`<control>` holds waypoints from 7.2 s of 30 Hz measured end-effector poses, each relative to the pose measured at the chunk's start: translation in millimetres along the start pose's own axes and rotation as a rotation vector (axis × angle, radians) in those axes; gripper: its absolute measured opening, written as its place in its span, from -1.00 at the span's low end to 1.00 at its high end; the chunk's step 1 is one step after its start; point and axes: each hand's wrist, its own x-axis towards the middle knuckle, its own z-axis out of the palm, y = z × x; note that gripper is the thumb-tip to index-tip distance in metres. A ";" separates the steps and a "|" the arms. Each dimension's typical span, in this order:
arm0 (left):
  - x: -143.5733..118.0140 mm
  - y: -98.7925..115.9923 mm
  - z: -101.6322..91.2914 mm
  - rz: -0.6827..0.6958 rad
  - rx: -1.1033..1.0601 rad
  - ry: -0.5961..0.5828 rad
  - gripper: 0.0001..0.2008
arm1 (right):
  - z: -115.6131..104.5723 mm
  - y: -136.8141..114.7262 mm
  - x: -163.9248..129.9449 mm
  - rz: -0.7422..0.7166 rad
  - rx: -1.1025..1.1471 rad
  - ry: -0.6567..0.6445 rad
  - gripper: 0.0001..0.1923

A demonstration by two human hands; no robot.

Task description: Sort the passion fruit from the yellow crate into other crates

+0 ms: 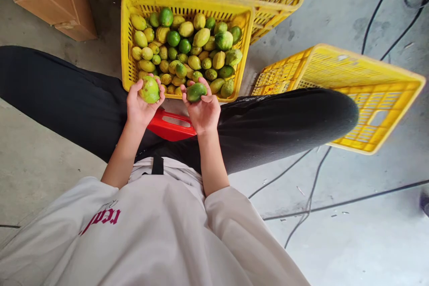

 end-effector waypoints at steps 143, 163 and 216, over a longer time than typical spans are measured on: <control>0.2 -0.3 5.8 -0.018 0.018 -0.078 -0.69 | 7.1 2.6 2.0 -0.086 -0.158 0.032 -0.75; 5.8 7.5 1.7 -0.107 -0.230 0.154 -0.65 | 39.9 -29.5 64.1 0.448 0.246 0.487 -0.63; 96.6 -106.5 -69.1 0.142 2.227 0.120 0.19 | -51.8 59.2 113.1 0.352 -2.311 -0.158 0.02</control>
